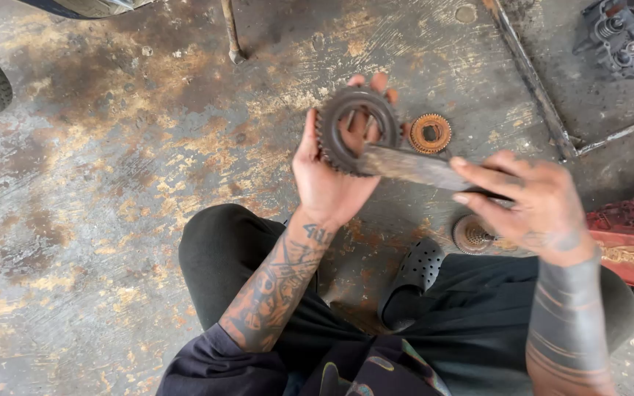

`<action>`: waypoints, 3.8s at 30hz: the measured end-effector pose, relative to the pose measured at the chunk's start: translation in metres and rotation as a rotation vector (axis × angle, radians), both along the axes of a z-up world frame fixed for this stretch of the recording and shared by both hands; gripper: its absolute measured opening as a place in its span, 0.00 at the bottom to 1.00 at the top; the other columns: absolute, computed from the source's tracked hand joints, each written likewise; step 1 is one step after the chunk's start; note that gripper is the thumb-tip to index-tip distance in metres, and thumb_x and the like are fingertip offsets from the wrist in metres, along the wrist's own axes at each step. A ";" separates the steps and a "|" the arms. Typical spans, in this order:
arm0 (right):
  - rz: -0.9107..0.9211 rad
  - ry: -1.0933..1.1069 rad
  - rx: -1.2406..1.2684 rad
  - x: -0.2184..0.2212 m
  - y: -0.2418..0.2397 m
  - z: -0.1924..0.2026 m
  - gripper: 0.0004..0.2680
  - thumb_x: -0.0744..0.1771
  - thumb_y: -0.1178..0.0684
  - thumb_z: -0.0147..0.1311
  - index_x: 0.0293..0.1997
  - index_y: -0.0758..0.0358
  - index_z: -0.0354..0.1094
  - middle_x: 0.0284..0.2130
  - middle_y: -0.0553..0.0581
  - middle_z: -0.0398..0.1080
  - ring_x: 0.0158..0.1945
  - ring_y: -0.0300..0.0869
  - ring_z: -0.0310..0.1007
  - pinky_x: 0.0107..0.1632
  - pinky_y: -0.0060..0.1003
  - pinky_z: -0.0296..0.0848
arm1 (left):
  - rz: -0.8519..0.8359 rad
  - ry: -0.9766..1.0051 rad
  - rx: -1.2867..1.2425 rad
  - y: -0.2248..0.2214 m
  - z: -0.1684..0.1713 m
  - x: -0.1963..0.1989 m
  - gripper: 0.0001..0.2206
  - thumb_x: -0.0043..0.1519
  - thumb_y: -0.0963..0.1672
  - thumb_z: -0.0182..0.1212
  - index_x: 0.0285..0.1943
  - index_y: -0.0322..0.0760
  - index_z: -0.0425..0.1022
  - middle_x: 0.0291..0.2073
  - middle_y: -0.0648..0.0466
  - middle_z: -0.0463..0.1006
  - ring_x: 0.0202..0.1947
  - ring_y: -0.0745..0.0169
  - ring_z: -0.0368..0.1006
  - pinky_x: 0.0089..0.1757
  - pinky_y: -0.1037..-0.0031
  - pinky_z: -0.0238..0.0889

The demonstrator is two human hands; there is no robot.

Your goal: Cleaning rusty motorcycle gears using a wire brush.

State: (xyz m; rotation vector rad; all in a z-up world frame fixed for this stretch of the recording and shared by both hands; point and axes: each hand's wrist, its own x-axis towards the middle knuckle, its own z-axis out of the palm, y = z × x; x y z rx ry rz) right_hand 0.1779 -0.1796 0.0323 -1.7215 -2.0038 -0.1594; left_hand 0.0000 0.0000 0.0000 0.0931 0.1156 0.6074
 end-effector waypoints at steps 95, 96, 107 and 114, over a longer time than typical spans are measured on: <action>-0.370 1.350 0.254 0.068 -0.014 -0.045 0.13 0.71 0.40 0.55 0.60 0.43 0.57 0.37 0.49 0.66 0.28 0.34 0.63 0.31 0.25 0.64 | -0.256 -0.098 0.077 -0.021 0.030 -0.029 0.40 0.63 0.61 0.28 0.80 0.36 0.47 0.80 0.42 0.49 0.77 0.45 0.49 0.67 0.35 0.50; -0.372 1.344 0.261 0.060 -0.008 -0.048 0.13 0.71 0.40 0.55 0.60 0.43 0.57 0.37 0.49 0.66 0.28 0.34 0.63 0.31 0.25 0.64 | -0.260 -0.105 0.080 -0.018 0.016 -0.025 0.40 0.63 0.61 0.28 0.80 0.36 0.47 0.80 0.42 0.49 0.77 0.45 0.49 0.67 0.35 0.50; -0.096 1.000 0.131 -0.036 0.027 -0.084 0.22 0.66 0.56 0.53 0.69 0.66 0.56 0.37 0.66 0.71 0.27 0.44 0.70 0.29 0.32 0.69 | 0.177 -0.031 0.298 -0.024 -0.040 0.001 0.33 0.71 0.56 0.38 0.80 0.34 0.54 0.73 0.46 0.61 0.73 0.51 0.57 0.70 0.51 0.48; 0.048 0.777 0.143 -0.038 0.016 -0.099 0.22 0.67 0.58 0.51 0.72 0.64 0.56 0.54 0.66 0.72 0.52 0.51 0.74 0.55 0.49 0.73 | 0.250 0.013 0.325 -0.031 -0.036 0.006 0.29 0.74 0.52 0.35 0.78 0.28 0.55 0.73 0.37 0.59 0.72 0.34 0.55 0.70 0.41 0.42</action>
